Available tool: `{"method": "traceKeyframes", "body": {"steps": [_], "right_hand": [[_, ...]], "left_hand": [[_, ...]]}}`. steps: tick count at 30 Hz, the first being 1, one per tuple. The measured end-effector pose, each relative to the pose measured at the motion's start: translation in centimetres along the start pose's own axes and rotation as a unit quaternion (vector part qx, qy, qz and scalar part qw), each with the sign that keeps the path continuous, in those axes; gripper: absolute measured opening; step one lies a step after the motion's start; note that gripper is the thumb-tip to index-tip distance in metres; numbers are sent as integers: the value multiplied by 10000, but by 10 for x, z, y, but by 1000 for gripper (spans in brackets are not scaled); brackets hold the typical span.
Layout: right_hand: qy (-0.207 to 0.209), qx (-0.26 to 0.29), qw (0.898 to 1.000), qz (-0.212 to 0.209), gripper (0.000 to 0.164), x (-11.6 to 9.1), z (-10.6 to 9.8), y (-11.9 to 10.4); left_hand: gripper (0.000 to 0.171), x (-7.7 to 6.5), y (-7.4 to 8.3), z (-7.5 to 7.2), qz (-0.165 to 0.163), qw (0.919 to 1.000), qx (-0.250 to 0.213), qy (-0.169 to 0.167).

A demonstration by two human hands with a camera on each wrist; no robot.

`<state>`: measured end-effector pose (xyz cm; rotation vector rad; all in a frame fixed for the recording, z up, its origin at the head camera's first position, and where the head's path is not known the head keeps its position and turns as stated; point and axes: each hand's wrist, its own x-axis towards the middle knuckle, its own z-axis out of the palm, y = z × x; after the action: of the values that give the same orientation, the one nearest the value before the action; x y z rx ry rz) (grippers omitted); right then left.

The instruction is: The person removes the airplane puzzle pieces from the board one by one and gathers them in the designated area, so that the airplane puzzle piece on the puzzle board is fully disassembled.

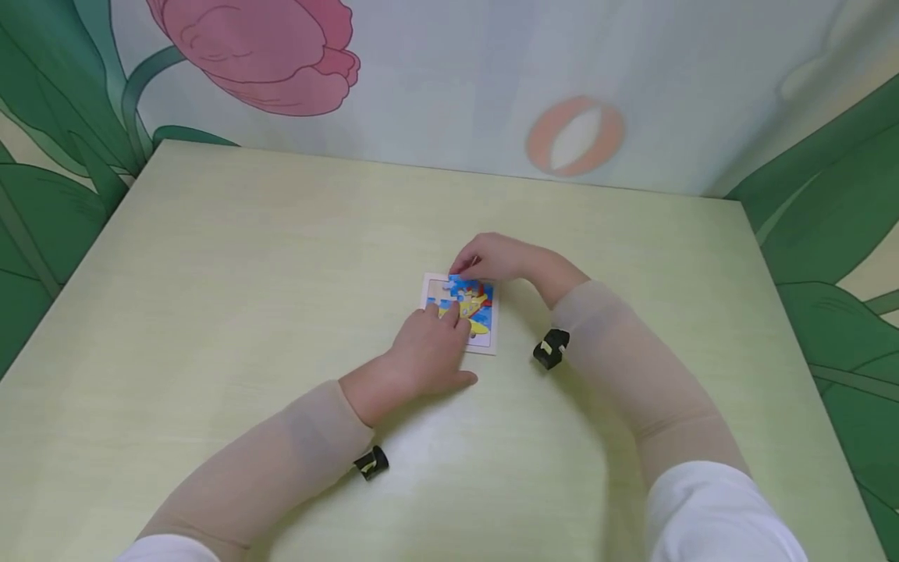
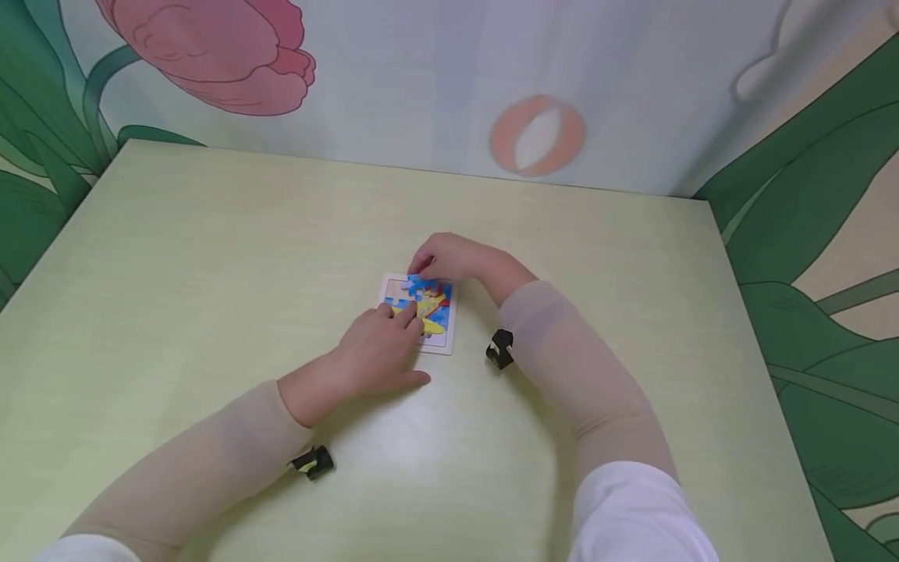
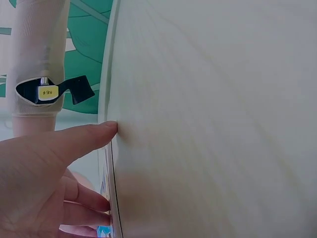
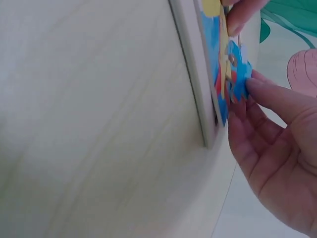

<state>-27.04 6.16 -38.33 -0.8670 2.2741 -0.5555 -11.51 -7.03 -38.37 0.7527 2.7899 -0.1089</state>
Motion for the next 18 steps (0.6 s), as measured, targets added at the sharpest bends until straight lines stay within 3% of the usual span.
{"method": "traceKeyframes", "body": {"steps": [5, 12, 18], "right_hand": [[128, 233, 9996, -133, 22, -5, -5, 13], [259, 931, 9953, 80, 22, -18, -12, 25], [307, 989, 9946, -76, 22, -32, -16, 28]], "left_hand": [[81, 1, 1, 0, -2, 10000, -6, -50], [80, 2, 1, 1, -14, 10000, 1, -49], [80, 1, 2, 0, -69, 10000, -62, -8]]}}
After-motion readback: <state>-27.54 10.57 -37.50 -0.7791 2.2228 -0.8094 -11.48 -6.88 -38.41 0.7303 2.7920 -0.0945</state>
